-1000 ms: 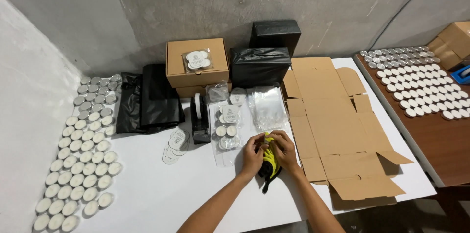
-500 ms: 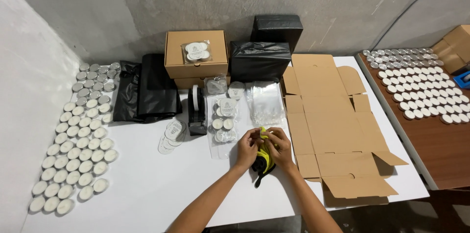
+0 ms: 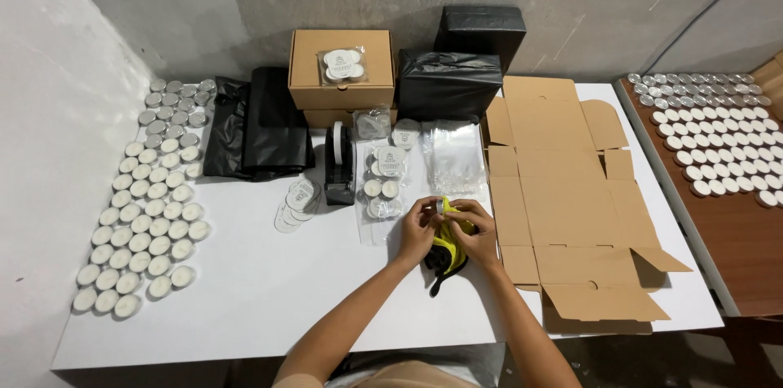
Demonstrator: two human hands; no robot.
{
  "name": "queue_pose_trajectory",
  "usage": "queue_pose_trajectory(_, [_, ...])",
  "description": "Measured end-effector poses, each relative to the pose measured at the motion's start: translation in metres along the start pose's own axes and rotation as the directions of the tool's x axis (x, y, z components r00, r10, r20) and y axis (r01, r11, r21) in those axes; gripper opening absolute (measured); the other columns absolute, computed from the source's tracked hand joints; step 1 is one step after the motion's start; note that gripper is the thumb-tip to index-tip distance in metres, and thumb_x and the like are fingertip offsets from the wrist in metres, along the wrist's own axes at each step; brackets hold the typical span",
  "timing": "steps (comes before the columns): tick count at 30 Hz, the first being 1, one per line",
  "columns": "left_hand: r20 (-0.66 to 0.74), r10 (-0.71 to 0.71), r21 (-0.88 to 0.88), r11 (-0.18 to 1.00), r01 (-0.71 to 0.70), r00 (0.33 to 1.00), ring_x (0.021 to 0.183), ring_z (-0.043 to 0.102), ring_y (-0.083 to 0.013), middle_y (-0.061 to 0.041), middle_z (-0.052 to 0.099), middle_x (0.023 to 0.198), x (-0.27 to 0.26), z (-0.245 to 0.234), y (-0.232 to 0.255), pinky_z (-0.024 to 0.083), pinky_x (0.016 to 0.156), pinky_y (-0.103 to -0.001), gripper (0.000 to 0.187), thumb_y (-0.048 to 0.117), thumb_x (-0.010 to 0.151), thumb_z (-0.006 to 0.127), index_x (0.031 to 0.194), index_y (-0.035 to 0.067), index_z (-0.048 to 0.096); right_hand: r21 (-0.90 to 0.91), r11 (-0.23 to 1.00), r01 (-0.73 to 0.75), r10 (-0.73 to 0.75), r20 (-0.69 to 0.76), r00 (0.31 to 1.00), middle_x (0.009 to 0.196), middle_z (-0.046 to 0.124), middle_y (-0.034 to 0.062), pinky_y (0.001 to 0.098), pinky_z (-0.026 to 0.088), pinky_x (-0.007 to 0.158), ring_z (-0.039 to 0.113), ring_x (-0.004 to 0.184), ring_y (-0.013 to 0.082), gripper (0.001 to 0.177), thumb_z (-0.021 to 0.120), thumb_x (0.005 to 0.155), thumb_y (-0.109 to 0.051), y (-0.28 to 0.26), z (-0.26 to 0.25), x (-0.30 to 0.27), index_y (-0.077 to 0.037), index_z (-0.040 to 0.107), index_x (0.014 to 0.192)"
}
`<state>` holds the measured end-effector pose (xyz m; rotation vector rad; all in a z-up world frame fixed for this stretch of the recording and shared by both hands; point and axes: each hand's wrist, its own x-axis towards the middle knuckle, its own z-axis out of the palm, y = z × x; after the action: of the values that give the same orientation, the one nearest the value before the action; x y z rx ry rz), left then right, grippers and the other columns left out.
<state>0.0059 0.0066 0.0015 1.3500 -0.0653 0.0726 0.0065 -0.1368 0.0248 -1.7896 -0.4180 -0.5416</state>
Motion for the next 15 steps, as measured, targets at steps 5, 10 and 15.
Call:
queue_pose_trajectory(5, [0.001,-0.005,0.011,1.000,0.005,1.000,0.098,0.070,-0.0126,-0.005,0.073,0.107,0.004,0.001,-0.022,0.059,0.087,-0.033,0.033,0.013,0.093,0.076,0.124,0.011,0.068,0.044,0.992,-0.117,0.117,0.008,0.993,0.105,0.077,0.0132,0.0452,0.056,0.087,0.073,0.093,0.0278,0.018,0.072,0.089,0.001,-0.002,0.001,0.002,-0.007,0.082,0.102])
queue_pose_trajectory(10, [0.045,0.050,0.104,0.993,-0.055,0.998,0.103,0.071,-0.0196,-0.009,0.072,0.111,-0.001,0.001,-0.003,0.060,0.087,-0.035,0.035,0.014,0.090,0.079,0.124,0.010,0.069,0.005,0.979,-0.206,0.205,-0.073,0.976,0.100,0.077,0.0162,0.0450,0.057,0.084,0.074,0.093,0.0296,0.014,0.069,0.094,-0.002,0.011,0.000,-0.004,-0.002,0.077,0.106])
queue_pose_trajectory(15, [0.052,0.074,0.201,0.976,-0.083,0.996,0.109,0.069,-0.0234,-0.010,0.069,0.117,0.002,-0.001,0.002,0.060,0.090,-0.036,0.036,0.011,0.092,0.077,0.127,0.008,0.069,-0.066,0.997,-0.042,0.036,-0.090,0.995,0.092,0.078,0.0113,0.0395,0.059,0.077,0.075,0.085,0.0259,0.016,0.067,0.095,0.000,0.001,0.003,0.006,-0.005,0.081,0.102])
